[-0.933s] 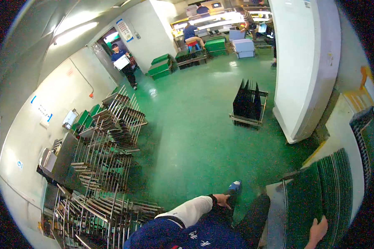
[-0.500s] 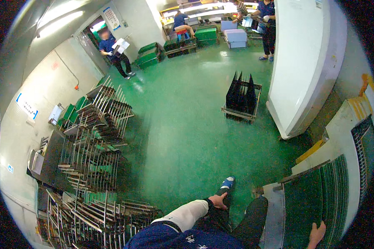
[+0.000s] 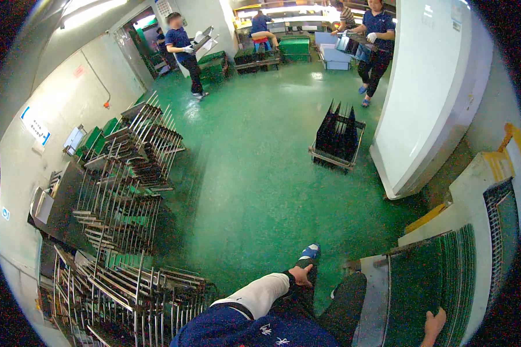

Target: Manually loading green PCB panels from a storage rack into an automated processing or inspection machine.

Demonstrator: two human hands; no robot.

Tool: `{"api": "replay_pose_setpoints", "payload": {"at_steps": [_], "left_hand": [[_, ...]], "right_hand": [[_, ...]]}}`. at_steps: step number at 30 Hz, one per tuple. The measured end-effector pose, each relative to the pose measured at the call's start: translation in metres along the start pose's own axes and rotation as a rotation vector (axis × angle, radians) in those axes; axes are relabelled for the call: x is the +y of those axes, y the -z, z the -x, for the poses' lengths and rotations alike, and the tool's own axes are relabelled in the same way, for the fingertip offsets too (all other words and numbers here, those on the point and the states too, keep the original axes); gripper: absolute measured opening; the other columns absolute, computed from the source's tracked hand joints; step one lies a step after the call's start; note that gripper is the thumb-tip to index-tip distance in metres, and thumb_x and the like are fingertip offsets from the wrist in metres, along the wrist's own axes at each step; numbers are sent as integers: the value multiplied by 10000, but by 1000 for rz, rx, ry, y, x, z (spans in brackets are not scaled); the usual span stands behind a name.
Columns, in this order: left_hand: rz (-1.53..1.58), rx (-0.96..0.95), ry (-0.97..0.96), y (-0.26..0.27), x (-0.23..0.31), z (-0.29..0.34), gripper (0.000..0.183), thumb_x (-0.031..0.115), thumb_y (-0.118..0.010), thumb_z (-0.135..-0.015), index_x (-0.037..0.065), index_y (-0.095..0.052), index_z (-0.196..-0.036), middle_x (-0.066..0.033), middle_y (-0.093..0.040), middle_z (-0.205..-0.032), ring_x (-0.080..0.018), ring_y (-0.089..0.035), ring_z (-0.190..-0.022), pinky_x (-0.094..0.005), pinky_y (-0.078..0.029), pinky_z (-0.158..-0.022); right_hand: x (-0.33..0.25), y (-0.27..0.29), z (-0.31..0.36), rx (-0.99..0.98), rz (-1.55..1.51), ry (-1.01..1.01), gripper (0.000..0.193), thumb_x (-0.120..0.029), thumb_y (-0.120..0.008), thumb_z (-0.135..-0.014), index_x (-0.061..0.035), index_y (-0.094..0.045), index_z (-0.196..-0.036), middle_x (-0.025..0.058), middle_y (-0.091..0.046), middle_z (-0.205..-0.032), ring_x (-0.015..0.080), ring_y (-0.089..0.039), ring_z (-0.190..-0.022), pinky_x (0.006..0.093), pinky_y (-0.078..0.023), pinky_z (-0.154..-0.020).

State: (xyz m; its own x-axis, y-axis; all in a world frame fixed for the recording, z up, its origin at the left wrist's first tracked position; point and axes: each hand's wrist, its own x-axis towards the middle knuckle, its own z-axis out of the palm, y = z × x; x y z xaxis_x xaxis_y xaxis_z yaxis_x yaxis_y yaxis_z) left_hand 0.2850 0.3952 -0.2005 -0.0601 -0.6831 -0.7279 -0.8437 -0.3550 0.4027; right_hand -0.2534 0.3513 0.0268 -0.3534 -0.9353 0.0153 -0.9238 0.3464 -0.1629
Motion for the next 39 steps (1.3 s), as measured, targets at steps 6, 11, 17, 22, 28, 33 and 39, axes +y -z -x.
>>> {"api": "replay_pose_setpoints", "payload": {"at_steps": [6,11,17,22,28,33,39], "left_hand": [[-42,-12,-34,-7,-3,-3,1007,562,-646,-620,207,-86,-1378,-201,-576,-1027,-357,-555,-940,-411,-446,-793],[-37,-136,-45,-6,-2,-1,999,599,-615,-630,146,-125,-1373,-202,-448,-1230,-361,-443,-1119,-421,-380,-896],[-359,-114,-307,14,16,14,571,549,-546,-697,10,-620,-871,-144,-590,-628,-298,-581,-609,-427,-446,-564],[-433,22,-519,-14,-16,-16,467,475,-565,-685,30,-541,-546,-133,-506,-518,-281,-506,-485,-438,-356,-445],[-512,-214,-317,19,32,30,538,555,-563,-661,40,-590,-814,-119,-556,-830,-289,-523,-786,-401,-402,-666],[-500,-287,-238,22,35,27,655,616,-568,-650,41,-629,-958,-141,-602,-1014,-311,-556,-970,-395,-444,-810],[-320,-110,-540,5,21,0,416,412,-594,-680,37,-488,-535,-118,-469,-503,-288,-427,-456,-407,-316,-448]], "right_hand": [[-21,12,11,-66,12,49,534,-144,-658,-675,47,-458,-1132,218,-499,-1097,361,-461,-1036,413,-359,-898],[-28,16,15,-35,26,84,512,-179,-629,-704,44,-463,-1134,216,-510,-1088,359,-471,-1019,416,-368,-878],[-39,25,28,-2,33,31,503,-182,-612,-709,38,-470,-1139,212,-515,-1093,350,-476,-1024,410,-370,-882],[-48,25,27,21,19,101,489,-189,-621,-713,29,-487,-1130,205,-536,-1064,345,-496,-1001,407,-383,-869],[-40,30,27,27,-16,109,479,-171,-651,-689,28,-507,-1101,208,-541,-1048,346,-501,-991,410,-389,-857],[-41,76,28,96,-11,135,460,-164,-677,-661,21,-526,-1054,198,-551,-998,347,-507,-948,411,-399,-823],[-34,143,37,158,6,82,475,-153,-684,-660,9,-527,-1077,208,-539,-1033,345,-495,-988,392,-391,-857]]}}
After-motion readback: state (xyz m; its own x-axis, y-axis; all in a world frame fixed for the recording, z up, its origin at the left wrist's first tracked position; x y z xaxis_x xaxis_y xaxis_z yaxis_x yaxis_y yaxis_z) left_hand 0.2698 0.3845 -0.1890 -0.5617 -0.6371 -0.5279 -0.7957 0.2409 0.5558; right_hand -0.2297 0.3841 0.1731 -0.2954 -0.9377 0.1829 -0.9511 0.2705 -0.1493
